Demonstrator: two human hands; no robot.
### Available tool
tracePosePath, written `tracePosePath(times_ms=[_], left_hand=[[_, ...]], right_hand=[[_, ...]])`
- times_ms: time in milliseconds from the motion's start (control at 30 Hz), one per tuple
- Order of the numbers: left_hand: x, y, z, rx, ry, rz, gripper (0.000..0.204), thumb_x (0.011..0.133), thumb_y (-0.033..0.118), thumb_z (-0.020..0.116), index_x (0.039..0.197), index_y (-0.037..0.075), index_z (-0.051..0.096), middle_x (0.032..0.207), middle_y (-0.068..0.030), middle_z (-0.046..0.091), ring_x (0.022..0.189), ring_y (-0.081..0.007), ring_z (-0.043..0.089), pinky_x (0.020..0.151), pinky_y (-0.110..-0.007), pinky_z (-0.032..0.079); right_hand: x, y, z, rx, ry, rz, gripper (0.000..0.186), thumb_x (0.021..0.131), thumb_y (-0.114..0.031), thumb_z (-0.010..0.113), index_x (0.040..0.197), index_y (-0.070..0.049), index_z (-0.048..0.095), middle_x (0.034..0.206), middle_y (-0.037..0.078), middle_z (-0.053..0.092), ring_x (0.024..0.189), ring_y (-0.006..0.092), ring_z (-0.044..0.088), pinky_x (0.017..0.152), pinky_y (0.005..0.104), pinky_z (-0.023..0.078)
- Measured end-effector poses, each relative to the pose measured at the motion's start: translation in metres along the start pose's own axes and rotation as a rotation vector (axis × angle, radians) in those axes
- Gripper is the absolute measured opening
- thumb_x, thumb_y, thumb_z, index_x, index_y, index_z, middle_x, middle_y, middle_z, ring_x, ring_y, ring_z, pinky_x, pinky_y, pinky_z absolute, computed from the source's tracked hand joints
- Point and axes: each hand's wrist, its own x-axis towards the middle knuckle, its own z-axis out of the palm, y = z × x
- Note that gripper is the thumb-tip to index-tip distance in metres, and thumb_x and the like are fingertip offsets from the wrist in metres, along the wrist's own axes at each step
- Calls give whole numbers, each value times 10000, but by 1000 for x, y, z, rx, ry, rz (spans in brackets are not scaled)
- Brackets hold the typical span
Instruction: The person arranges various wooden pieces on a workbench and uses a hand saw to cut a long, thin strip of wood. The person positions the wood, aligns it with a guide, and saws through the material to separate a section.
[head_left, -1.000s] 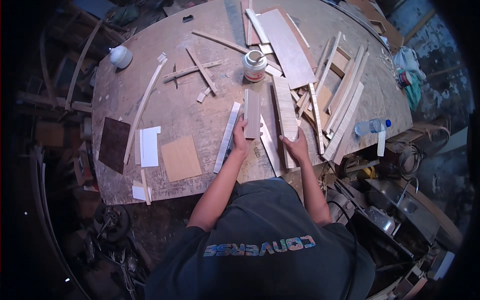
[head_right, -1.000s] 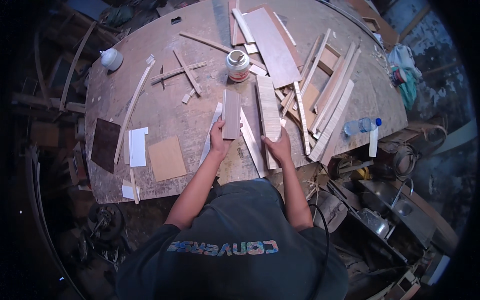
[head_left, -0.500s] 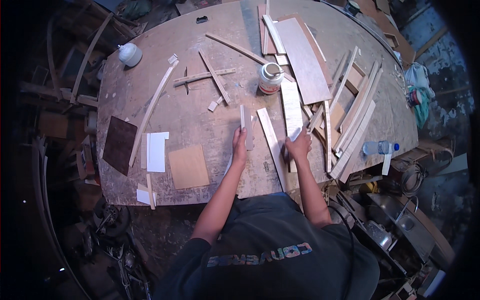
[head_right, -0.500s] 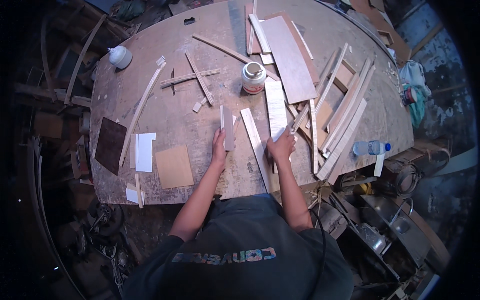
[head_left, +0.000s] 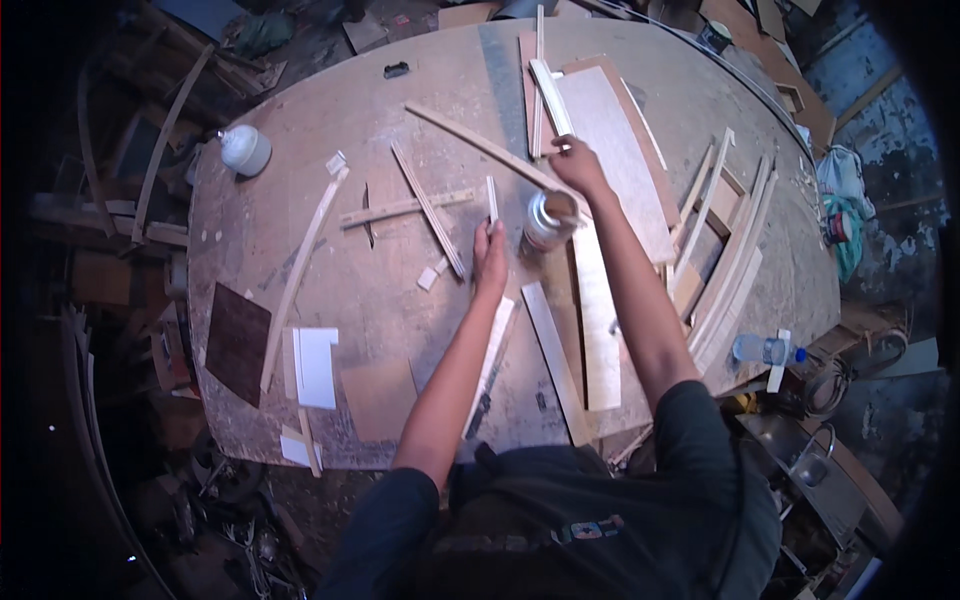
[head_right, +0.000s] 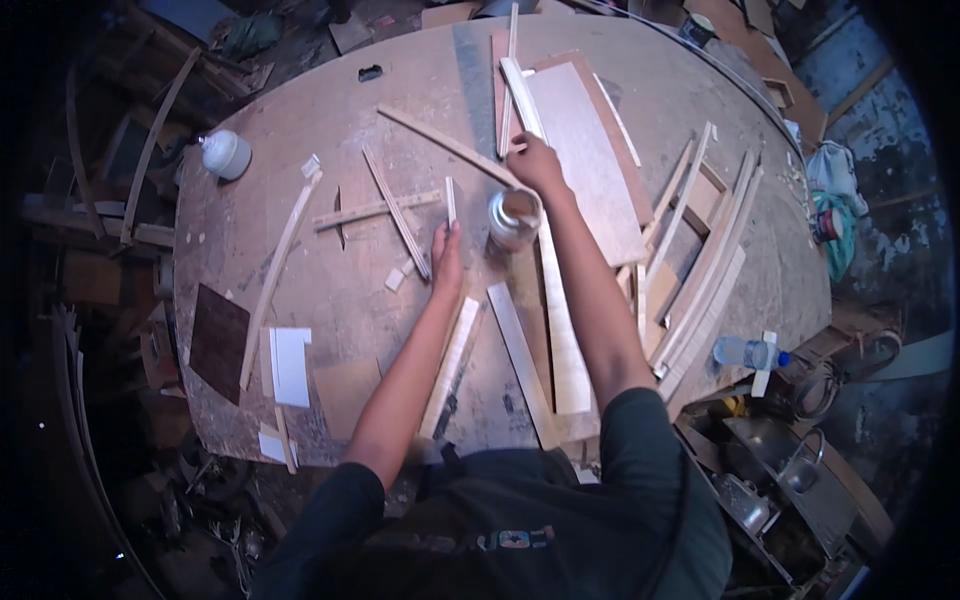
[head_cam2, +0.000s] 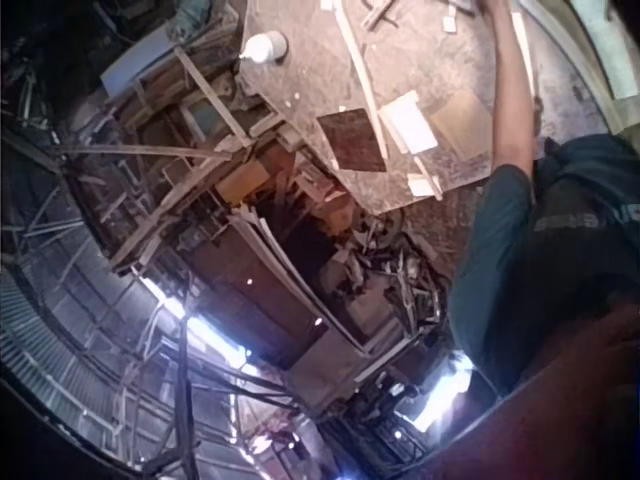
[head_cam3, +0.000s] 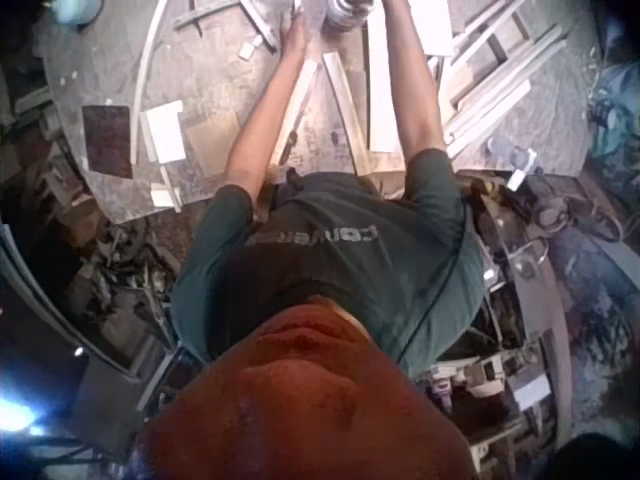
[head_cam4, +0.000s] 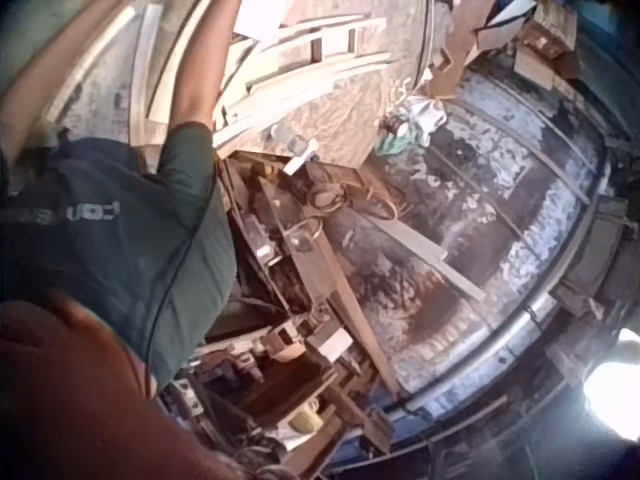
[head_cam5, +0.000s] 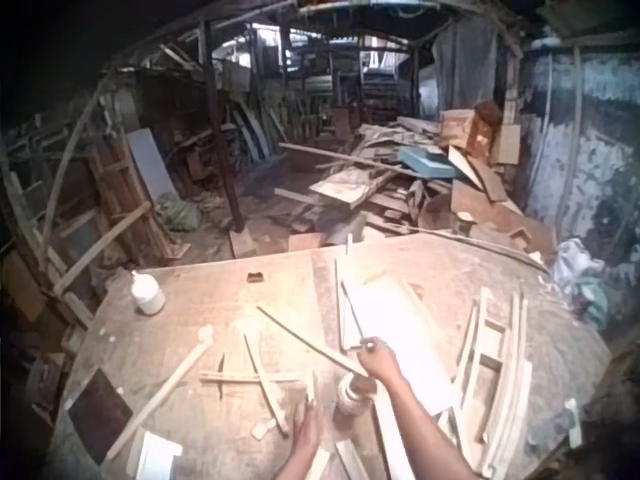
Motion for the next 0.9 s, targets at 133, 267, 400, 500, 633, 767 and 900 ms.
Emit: tracePosePath(times_ms=[133,267,400,500,633,767,900], left_hand=[[15,-7,5,-35,-27,40,575,1034,443,522,1400,1,483,1256,-131,601,1157,-219,553,1024,-340,415],[32,-26,2,19,-11,5,568,1040,443,499,1406,11,473,1268,-168,607,1179,-255,568,1025,-364,420],[55,-14,17,213,-26,-31,566,1045,452,465,1420,28,457,1280,-225,609,1192,-330,586,1026,-406,428],[77,-18,26,181,-20,47,564,1047,458,444,1435,49,448,1282,-247,610,1190,-378,587,1028,-431,429],[84,-28,28,113,11,-7,562,1047,455,452,1434,46,453,1321,-240,592,1225,-359,566,1046,-418,413],[76,-32,23,94,27,-19,541,1053,432,457,1435,49,454,1335,-224,587,1239,-334,555,1059,-402,401],[56,-38,10,130,39,-1,543,1048,432,475,1411,28,478,1309,-216,597,1210,-319,571,1043,-395,416]], right_hand=[[68,19,50,-513,-263,-192,419,844,-235,652,1251,-133,637,1135,242,646,1064,405,640,918,481,534],[97,19,86,-988,-348,-349,515,851,-308,668,1342,-178,582,1400,205,478,1195,396,559,927,514,510],[111,22,98,-1166,-298,-281,569,863,-332,665,1392,-163,543,1494,222,383,1206,426,543,922,533,500],[119,23,98,-1237,-105,-294,640,827,-265,683,1401,-58,489,1352,269,483,1044,360,648,806,388,556],[135,26,62,-942,-15,-240,414,889,-140,637,1255,17,522,1261,305,572,887,341,716,693,413,610],[131,31,12,-679,47,-79,285,839,-60,632,1098,10,537,1027,287,668,831,402,720,717,477,601],[109,49,-26,-633,123,3,273,823,-90,625,1065,25,574,992,277,684,891,437,707,775,516,580]])
